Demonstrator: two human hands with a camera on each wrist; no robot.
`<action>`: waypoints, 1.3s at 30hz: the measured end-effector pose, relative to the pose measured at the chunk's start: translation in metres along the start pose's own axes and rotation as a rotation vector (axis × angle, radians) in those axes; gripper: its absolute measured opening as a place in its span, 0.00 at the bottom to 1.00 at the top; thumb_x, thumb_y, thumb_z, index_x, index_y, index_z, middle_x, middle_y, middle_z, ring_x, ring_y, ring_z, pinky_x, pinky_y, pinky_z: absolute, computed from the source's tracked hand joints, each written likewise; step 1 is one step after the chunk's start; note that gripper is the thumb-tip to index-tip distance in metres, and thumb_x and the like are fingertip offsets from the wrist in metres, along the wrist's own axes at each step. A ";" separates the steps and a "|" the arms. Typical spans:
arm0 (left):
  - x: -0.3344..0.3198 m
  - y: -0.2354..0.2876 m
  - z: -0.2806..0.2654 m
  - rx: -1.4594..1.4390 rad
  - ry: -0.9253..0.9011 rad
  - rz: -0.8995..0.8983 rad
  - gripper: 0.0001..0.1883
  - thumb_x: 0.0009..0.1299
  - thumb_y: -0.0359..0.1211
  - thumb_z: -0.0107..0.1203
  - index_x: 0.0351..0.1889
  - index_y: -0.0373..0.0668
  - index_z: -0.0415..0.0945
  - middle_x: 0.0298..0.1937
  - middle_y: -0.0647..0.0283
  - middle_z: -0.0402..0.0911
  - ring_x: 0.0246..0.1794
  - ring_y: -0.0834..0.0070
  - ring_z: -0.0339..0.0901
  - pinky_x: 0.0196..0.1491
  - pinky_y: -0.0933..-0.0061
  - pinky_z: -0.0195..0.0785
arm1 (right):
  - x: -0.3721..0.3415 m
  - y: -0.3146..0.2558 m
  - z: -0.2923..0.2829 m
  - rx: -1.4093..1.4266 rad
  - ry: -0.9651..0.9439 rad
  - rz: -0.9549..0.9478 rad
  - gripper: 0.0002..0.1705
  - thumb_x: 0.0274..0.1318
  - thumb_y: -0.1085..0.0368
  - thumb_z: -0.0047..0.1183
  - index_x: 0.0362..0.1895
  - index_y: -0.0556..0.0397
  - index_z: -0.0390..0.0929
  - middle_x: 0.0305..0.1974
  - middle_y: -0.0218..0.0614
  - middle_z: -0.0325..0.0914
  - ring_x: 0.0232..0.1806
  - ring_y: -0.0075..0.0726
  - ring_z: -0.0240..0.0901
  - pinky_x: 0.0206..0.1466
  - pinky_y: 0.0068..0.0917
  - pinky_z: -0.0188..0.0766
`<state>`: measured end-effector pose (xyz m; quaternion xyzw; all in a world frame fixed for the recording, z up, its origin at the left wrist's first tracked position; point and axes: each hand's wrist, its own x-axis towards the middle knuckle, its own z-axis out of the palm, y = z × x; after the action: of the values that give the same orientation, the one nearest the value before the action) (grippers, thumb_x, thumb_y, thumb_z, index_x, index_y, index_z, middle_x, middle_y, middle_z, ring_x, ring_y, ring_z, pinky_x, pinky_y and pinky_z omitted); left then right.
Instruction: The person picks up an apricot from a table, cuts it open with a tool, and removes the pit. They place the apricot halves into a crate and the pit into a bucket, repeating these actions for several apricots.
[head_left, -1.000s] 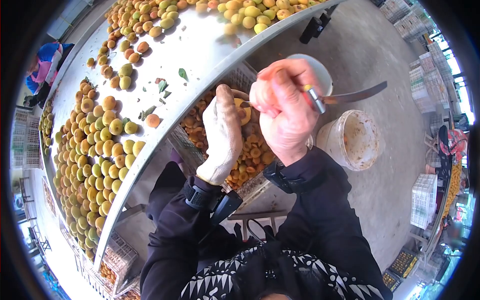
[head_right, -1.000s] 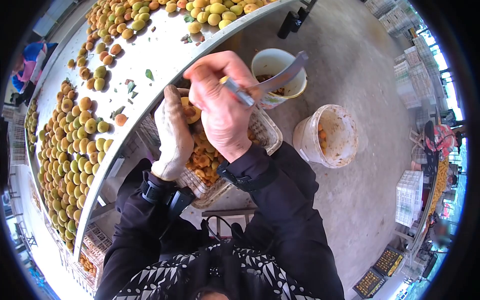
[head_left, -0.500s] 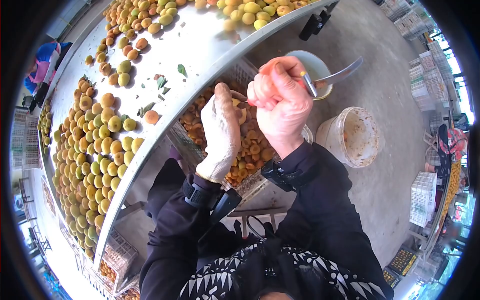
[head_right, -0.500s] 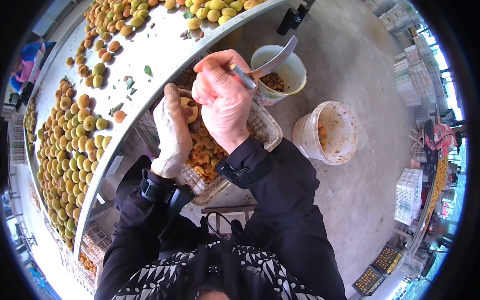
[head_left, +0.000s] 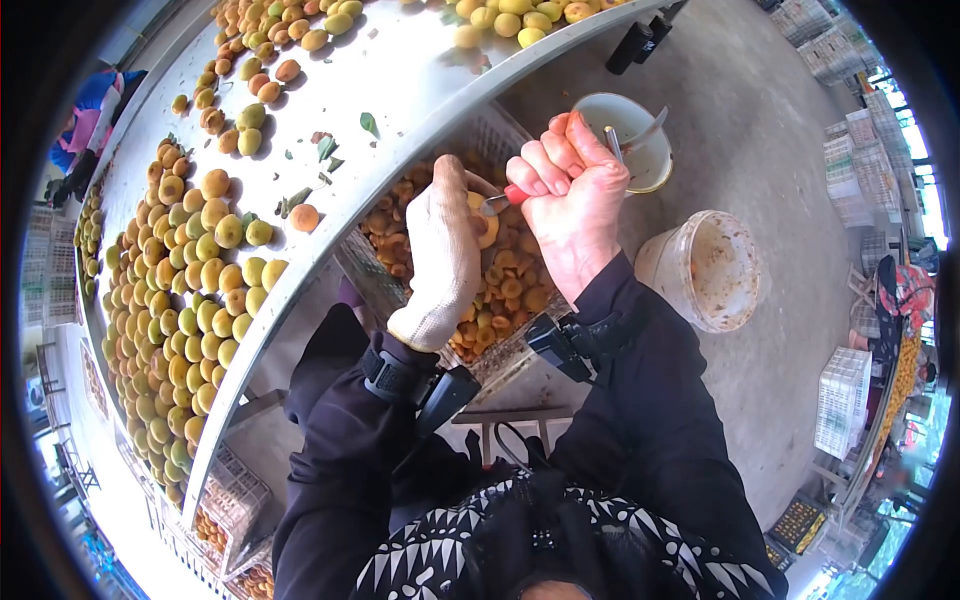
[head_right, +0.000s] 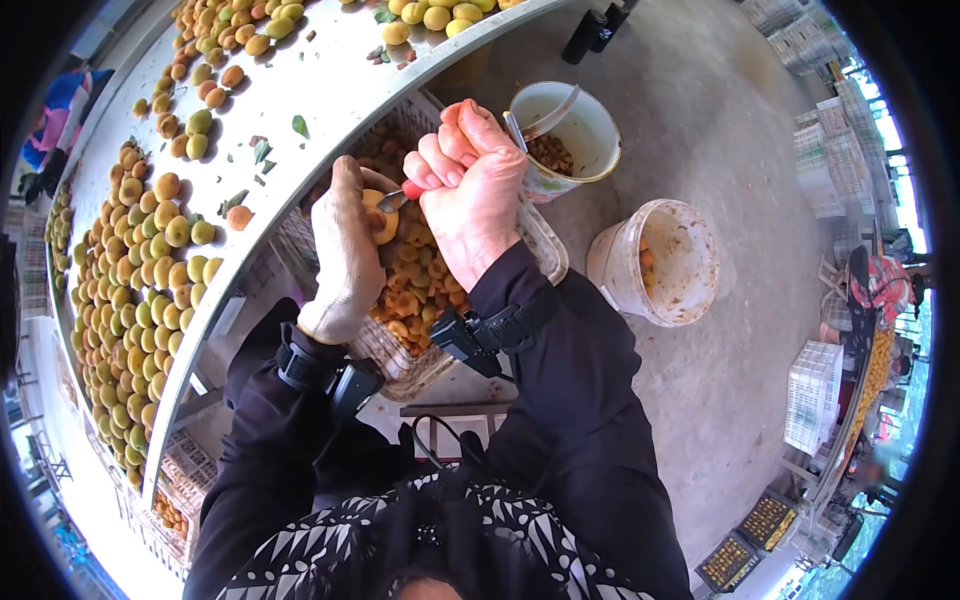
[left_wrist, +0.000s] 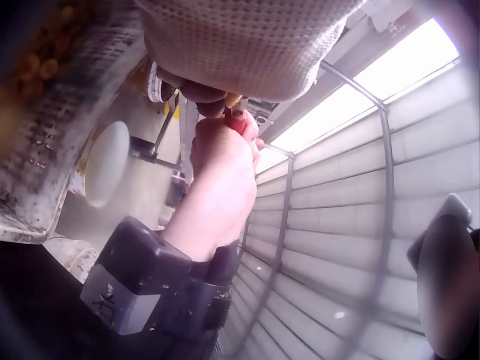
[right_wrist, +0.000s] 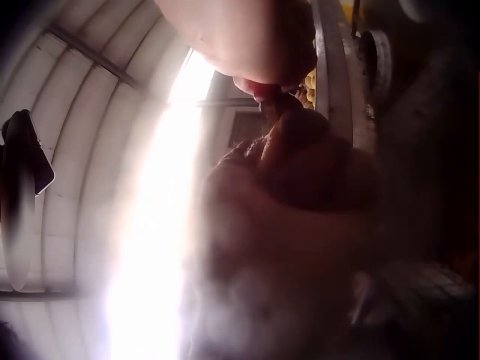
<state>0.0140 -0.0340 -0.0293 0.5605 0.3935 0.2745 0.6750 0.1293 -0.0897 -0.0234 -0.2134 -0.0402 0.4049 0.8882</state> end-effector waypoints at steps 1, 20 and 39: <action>0.000 0.000 -0.002 0.000 0.002 -0.003 0.32 0.78 0.55 0.35 0.32 0.37 0.77 0.23 0.64 0.71 0.25 0.81 0.68 0.26 0.80 0.63 | 0.000 0.001 -0.002 0.000 0.002 0.003 0.13 0.65 0.59 0.53 0.28 0.50 0.73 0.13 0.19 0.49 0.13 0.19 0.44 0.23 0.23 0.47; 0.014 0.004 -0.018 -0.477 -0.453 -0.195 0.29 0.80 0.57 0.33 0.40 0.39 0.72 0.26 0.67 0.72 0.24 0.84 0.68 0.23 0.85 0.56 | 0.012 -0.009 0.003 -0.031 -0.170 -0.090 0.12 0.63 0.59 0.54 0.30 0.52 0.74 0.14 0.19 0.51 0.13 0.19 0.47 0.23 0.23 0.50; 0.000 0.019 -0.008 -0.009 -0.224 0.367 0.27 0.78 0.50 0.45 0.65 0.39 0.66 0.56 0.60 0.74 0.52 0.75 0.72 0.56 0.72 0.67 | -0.021 0.012 0.020 -0.432 -0.048 0.239 0.11 0.65 0.56 0.57 0.33 0.48 0.76 0.20 0.23 0.71 0.14 0.16 0.64 0.13 0.16 0.55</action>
<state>0.0088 -0.0256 -0.0114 0.6467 0.2058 0.3306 0.6558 0.1020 -0.0911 -0.0086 -0.3918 -0.1214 0.4941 0.7665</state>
